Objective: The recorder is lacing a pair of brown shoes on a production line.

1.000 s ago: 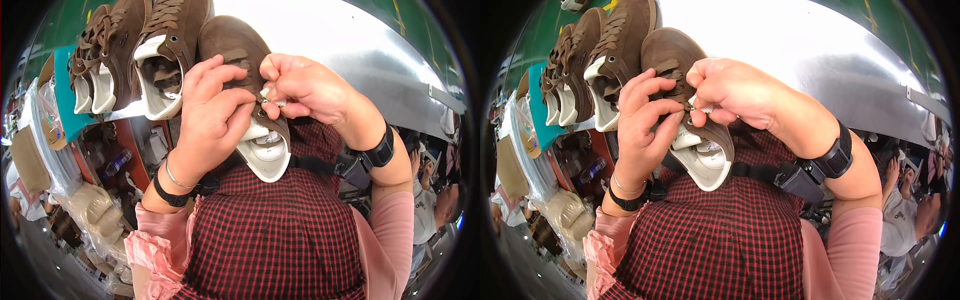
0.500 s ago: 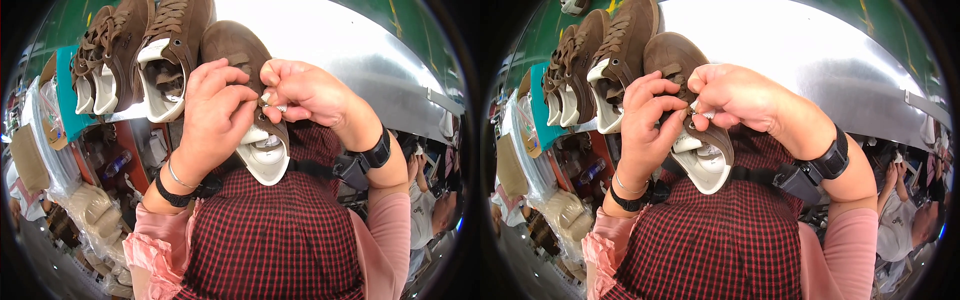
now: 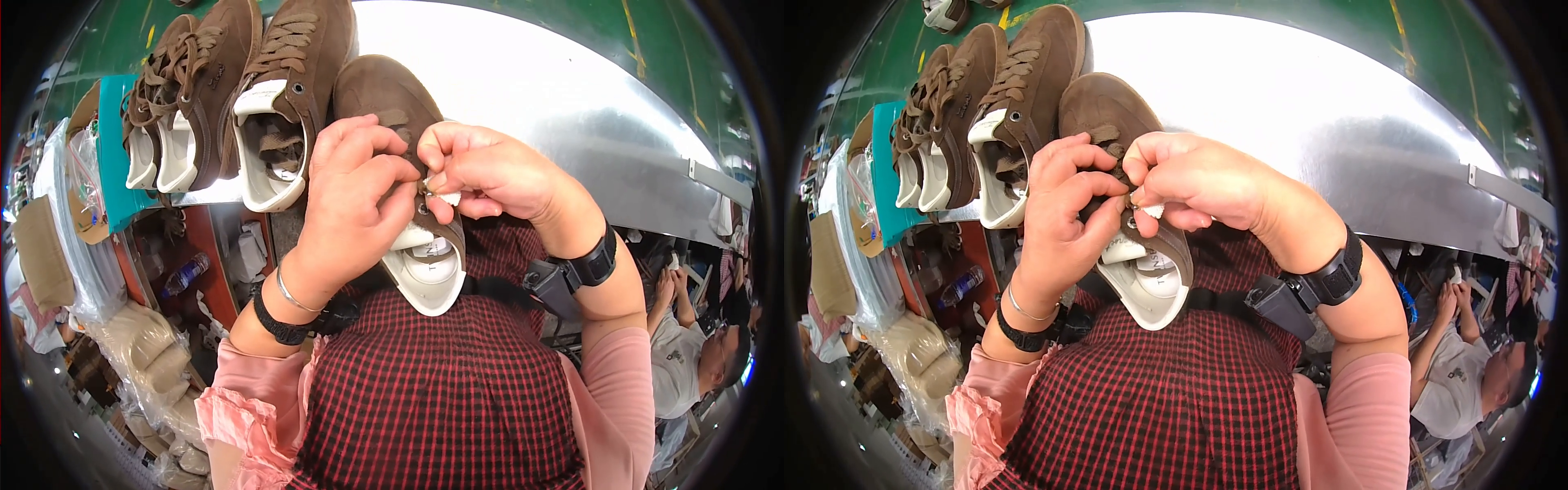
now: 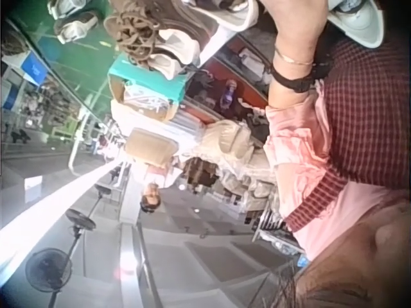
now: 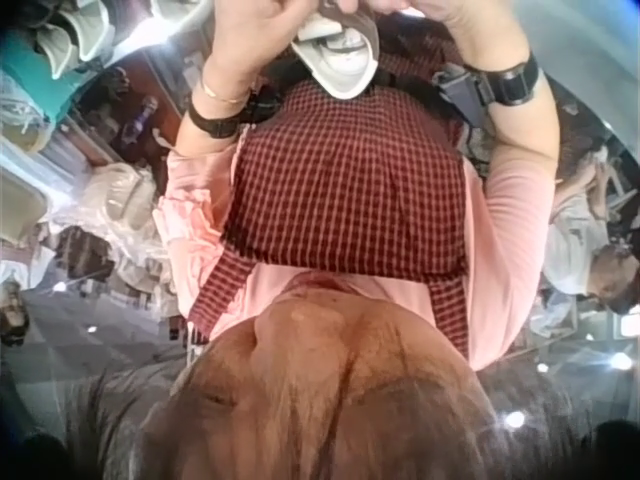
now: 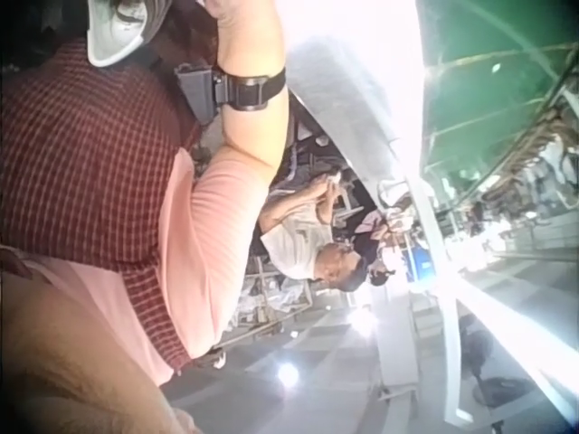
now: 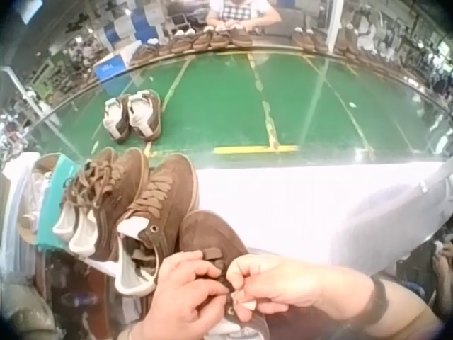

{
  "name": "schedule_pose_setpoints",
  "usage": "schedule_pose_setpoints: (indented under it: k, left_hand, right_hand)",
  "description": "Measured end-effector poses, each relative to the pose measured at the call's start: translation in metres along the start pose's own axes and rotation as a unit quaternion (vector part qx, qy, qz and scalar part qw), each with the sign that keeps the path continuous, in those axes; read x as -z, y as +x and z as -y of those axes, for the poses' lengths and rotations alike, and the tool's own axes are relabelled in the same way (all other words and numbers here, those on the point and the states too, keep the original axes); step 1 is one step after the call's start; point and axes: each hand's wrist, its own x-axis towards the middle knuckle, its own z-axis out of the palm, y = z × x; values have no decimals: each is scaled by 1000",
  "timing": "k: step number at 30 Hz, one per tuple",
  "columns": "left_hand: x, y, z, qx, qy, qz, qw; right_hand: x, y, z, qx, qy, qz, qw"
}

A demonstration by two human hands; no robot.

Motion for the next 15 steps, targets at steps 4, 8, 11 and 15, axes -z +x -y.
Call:
schedule_pose_setpoints:
  k: [4,8,11,15]
  left_hand:
    - [-1,1,0,-1,2,-1,1000]
    - [-1,1,1,5,-5,2,1000]
    - [0,-1,1,14,-15,0,1000]
    - [1,-4,0,22,-22,4,999]
  right_hand:
    - [0,0,1,12,-30,7,999]
    - [-7,-4,1,9,-139,-47,989]
    - [-17,-10,-3,18,-161,-104,981]
    - [-26,-18,-25,114,-185,-157,963]
